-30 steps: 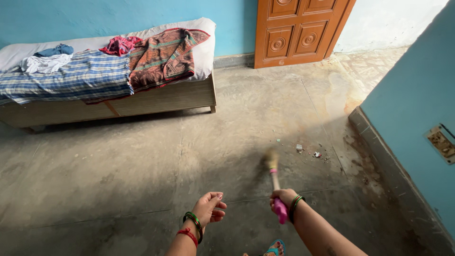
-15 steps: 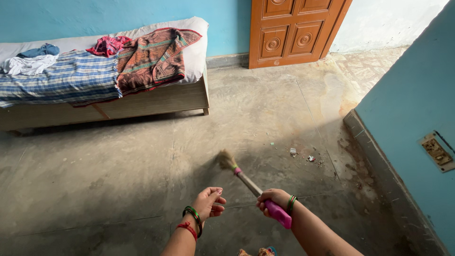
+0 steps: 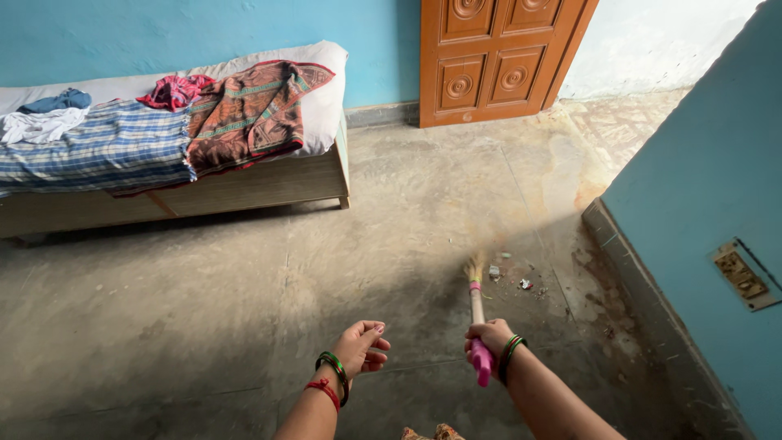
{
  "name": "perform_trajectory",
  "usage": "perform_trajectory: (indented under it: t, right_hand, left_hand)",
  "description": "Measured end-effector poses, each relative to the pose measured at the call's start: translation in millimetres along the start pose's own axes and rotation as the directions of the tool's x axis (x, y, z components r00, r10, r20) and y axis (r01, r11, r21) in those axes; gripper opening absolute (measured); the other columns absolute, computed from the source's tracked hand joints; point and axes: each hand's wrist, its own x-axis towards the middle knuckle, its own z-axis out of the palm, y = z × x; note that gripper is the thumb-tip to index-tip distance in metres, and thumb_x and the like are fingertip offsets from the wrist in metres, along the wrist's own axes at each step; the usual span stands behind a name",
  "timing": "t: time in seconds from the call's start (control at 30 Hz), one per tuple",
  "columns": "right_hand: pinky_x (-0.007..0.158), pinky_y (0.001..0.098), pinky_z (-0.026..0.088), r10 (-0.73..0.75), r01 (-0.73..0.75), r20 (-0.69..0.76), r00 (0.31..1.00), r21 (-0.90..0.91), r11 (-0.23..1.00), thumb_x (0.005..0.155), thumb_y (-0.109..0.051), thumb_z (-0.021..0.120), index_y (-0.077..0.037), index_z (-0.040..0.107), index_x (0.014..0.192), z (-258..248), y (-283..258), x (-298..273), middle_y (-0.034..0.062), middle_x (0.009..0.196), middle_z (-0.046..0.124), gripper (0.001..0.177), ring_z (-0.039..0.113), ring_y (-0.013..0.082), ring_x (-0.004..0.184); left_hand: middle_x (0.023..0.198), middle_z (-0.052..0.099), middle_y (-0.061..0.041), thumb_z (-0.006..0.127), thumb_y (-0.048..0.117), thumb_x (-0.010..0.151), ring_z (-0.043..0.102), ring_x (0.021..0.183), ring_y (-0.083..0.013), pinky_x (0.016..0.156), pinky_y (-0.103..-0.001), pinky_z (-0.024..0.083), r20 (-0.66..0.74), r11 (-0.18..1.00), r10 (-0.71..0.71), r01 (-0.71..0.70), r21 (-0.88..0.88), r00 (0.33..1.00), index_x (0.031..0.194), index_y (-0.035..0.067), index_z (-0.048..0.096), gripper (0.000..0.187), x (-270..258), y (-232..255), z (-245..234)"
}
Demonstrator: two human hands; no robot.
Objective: The person sweeps small pieces of debris on a concrete floor using a handheld broom, moving around a bed and toward a wooden door.
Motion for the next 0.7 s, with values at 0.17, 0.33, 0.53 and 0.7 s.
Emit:
perform_trajectory:
  t: [0.17,0.33,0.53,0.7]
  right_hand:
    - [0.044,0.0375,0.055,0.027,-0.004,0.157,0.987,-0.147,0.989,0.088,0.005,0.064,0.006,0.048,0.106,-2.9,-8.0,-2.0,0.0188,0.079,0.062,0.024,0.062,0.0229,0.055]
    - [0.045,0.0325,0.054,0.181,-0.142,0.312,0.933,-0.146,0.979,0.087,0.001,0.063,0.001,0.052,0.108,-19.9,-2.1,17.8,0.0156,0.082,0.066,0.024,0.063,0.0185,0.058]
    - [0.046,0.0299,0.054,0.321,-0.341,0.261,0.910,0.033,0.940,0.092,-0.007,0.064,0.005,0.055,0.101,-51.7,13.4,57.8,0.0118,0.081,0.064,0.018,0.063,0.0163,0.060]
    - [0.045,0.0348,0.055,0.129,-0.127,0.167,0.977,-0.024,0.992,0.089,-0.002,0.063,0.005,0.051,0.098,-32.3,-1.7,67.5,0.0138,0.077,0.060,0.016,0.062,0.0213,0.057]
  left_hand:
    - [0.095,0.070,-0.004,0.058,0.037,0.100,0.066,0.072,-0.0128,0.068,-0.031,0.059,0.021,1.000,0.002,-0.002,0.026,1.000,0.122,0.013,0.065,0.034,13.5,9.5,22.3]
    - [0.096,0.070,-0.004,0.057,0.038,0.101,0.068,0.073,-0.0127,0.069,-0.031,0.060,0.026,0.997,-0.018,0.016,0.073,1.000,0.120,0.013,0.065,0.033,14.7,17.8,35.3]
    - [0.096,0.070,-0.004,0.057,0.038,0.101,0.067,0.073,-0.0128,0.069,-0.032,0.060,0.030,0.997,-0.020,0.018,0.070,0.999,0.121,0.014,0.064,0.032,20.7,25.6,23.8]
    - [0.096,0.070,-0.005,0.058,0.037,0.100,0.067,0.072,-0.0132,0.068,-0.032,0.059,0.070,0.999,-0.015,0.012,0.036,0.997,0.123,0.013,0.064,0.034,34.7,27.0,5.9]
